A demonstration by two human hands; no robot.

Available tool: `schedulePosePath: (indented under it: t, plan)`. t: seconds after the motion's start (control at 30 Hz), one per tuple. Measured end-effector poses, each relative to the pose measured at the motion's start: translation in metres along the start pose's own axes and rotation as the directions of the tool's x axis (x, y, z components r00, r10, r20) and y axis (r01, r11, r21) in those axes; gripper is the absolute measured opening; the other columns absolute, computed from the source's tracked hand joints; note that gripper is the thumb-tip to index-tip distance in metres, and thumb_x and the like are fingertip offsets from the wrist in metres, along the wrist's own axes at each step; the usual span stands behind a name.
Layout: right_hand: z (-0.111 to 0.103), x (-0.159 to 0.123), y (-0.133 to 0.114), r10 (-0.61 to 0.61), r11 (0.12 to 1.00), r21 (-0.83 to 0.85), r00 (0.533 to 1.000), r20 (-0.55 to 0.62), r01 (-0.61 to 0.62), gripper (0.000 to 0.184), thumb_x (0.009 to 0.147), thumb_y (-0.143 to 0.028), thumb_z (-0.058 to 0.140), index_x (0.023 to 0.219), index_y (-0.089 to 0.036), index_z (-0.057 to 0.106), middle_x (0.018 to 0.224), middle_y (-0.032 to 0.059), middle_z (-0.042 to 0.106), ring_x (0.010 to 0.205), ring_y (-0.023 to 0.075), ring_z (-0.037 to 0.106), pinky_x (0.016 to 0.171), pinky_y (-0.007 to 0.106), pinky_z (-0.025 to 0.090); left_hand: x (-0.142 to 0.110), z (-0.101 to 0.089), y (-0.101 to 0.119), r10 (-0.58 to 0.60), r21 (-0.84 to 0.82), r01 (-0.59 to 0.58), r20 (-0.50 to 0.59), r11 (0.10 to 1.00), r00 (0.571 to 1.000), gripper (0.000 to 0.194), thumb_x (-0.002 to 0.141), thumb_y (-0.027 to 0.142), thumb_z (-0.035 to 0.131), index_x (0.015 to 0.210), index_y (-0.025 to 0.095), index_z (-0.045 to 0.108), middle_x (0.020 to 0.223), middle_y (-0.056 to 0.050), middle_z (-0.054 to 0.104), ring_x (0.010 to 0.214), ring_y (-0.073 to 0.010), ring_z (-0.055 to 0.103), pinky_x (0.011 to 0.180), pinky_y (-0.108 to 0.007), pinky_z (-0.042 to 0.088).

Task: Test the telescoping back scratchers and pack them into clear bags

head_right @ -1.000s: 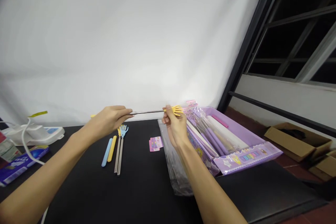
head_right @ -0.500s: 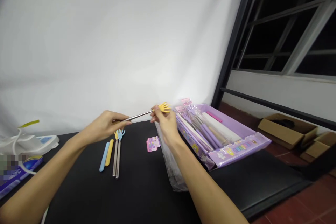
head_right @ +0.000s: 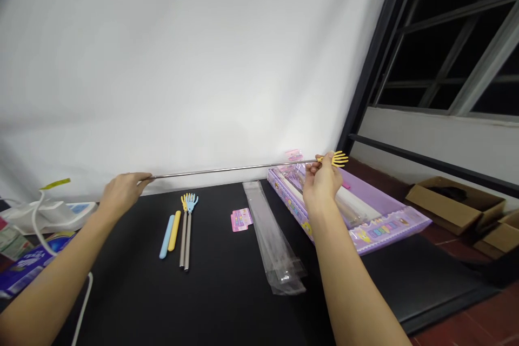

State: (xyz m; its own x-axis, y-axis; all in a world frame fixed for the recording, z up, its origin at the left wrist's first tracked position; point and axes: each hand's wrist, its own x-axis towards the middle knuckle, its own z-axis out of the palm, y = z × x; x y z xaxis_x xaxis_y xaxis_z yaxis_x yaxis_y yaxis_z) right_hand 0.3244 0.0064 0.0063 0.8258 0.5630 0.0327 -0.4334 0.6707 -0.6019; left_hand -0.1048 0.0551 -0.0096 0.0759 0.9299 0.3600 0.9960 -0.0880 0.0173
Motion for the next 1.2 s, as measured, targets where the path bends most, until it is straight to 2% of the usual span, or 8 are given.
schedulePosePath:
  t: [0.2, 0.37, 0.53, 0.67, 0.83, 1.03, 1.13, 1.2]
  plan:
    - [-0.004, 0.001, 0.001, 0.034, 0.999, 0.002, 0.997, 0.070, -0.035, 0.033, 0.102, -0.030, 0.050, 0.074, -0.016, 0.061, 0.057, -0.0070, 0.047, 0.047, 0.0029, 0.043, 0.053, 0.011, 0.049, 0.003, -0.003, 0.000, 0.097, 0.024, -0.096, -0.078, 0.995, 0.992, 0.040, 0.100, 0.037, 0.037, 0.114, 0.024, 0.072, 0.120, -0.010, 0.071, 0.108, -0.0288, 0.066, 0.082, -0.034, 0.048]
    - [0.004, -0.021, 0.016, 0.062, 0.994, -0.107, 0.965, 0.254, -0.036, 0.020, 0.082, -0.025, 0.077, 0.069, -0.014, 0.066, 0.060, -0.0055, 0.054, 0.050, 0.0030, 0.046, 0.053, 0.012, 0.048, 0.004, -0.008, 0.022, 0.375, -0.086, -0.392, -0.166, 0.916, 0.912, 0.038, 0.101, 0.039, 0.039, 0.110, 0.022, 0.072, 0.108, -0.010, 0.070, 0.098, -0.0243, 0.065, 0.085, -0.032, 0.048]
    - [0.010, -0.057, 0.034, 0.153, 0.979, -0.197, 0.813, 0.562, -0.048, 0.027, 0.065, -0.031, 0.088, 0.064, -0.014, 0.068, 0.068, 0.0001, 0.066, 0.050, 0.0037, 0.046, 0.049, 0.018, 0.045, -0.009, -0.022, 0.076, 0.543, -0.269, -0.573, -0.183, 0.774, 0.819, 0.035, 0.103, 0.033, 0.039, 0.105, 0.018, 0.069, 0.089, -0.008, 0.066, 0.081, -0.0204, 0.063, 0.073, -0.030, 0.045]
    - [0.010, -0.089, 0.044, 0.296, 0.941, -0.334, 0.596, 0.746, -0.049, 0.026, 0.065, -0.034, 0.088, 0.066, -0.016, 0.071, 0.058, -0.0012, 0.062, 0.050, 0.0086, 0.052, 0.052, 0.024, 0.046, -0.026, -0.038, 0.113, 0.629, -0.400, -0.656, -0.216, 0.640, 0.746, 0.030, 0.101, 0.030, 0.043, 0.091, 0.016, 0.067, 0.076, -0.004, 0.061, 0.068, -0.0156, 0.054, 0.065, -0.028, 0.039]
    - [0.012, -0.112, 0.048, 0.283, 0.948, -0.319, 0.491, 0.824, -0.010, 0.027, 0.075, -0.035, 0.082, 0.061, -0.017, 0.069, 0.058, -0.0009, 0.060, 0.056, 0.0117, 0.057, 0.060, 0.027, 0.048, -0.040, -0.053, 0.133, 0.602, -0.662, -0.501, -0.094, 0.557, 0.793, 0.037, 0.099, 0.037, 0.047, 0.069, 0.017, 0.055, 0.057, 0.004, 0.043, 0.051, -0.0093, 0.034, 0.051, -0.025, 0.027]
    - [0.015, -0.103, 0.047, 0.300, 0.952, -0.279, 0.570, 0.765, -0.128, 0.023, 0.074, -0.036, 0.083, 0.073, -0.015, 0.072, 0.076, 0.0023, 0.068, 0.058, 0.0083, 0.056, 0.058, 0.023, 0.050, -0.029, -0.057, 0.113, 0.637, -0.783, -0.344, 0.087, 0.519, 0.766, 0.047, 0.096, 0.050, 0.048, 0.065, 0.015, 0.057, 0.056, 0.003, 0.051, 0.050, -0.0089, 0.039, 0.049, -0.023, 0.030]
    - [0.016, -0.082, 0.039, 0.261, 0.965, -0.175, 0.742, 0.617, -0.194, 0.023, 0.072, -0.030, 0.085, 0.074, -0.014, 0.070, 0.078, 0.0012, 0.067, 0.059, 0.0054, 0.053, 0.054, 0.017, 0.048, -0.014, -0.049, 0.082, 0.599, -0.691, -0.373, 0.109, 0.620, 0.793, 0.045, 0.094, 0.049, 0.051, 0.068, 0.015, 0.065, 0.064, -0.001, 0.063, 0.057, -0.0116, 0.050, 0.055, -0.023, 0.035]
    - [0.015, -0.062, 0.029, 0.222, 0.975, -0.095, 0.871, 0.437, -0.201, 0.021, 0.075, -0.025, 0.083, 0.072, -0.013, 0.066, 0.075, -0.0007, 0.064, 0.056, 0.0030, 0.050, 0.050, 0.013, 0.046, -0.004, -0.039, 0.057, 0.463, -0.520, -0.354, 0.093, 0.777, 0.881, 0.034, 0.092, 0.045, 0.055, 0.085, 0.018, 0.075, 0.078, -0.004, 0.073, 0.070, -0.0169, 0.061, 0.062, -0.024, 0.039]
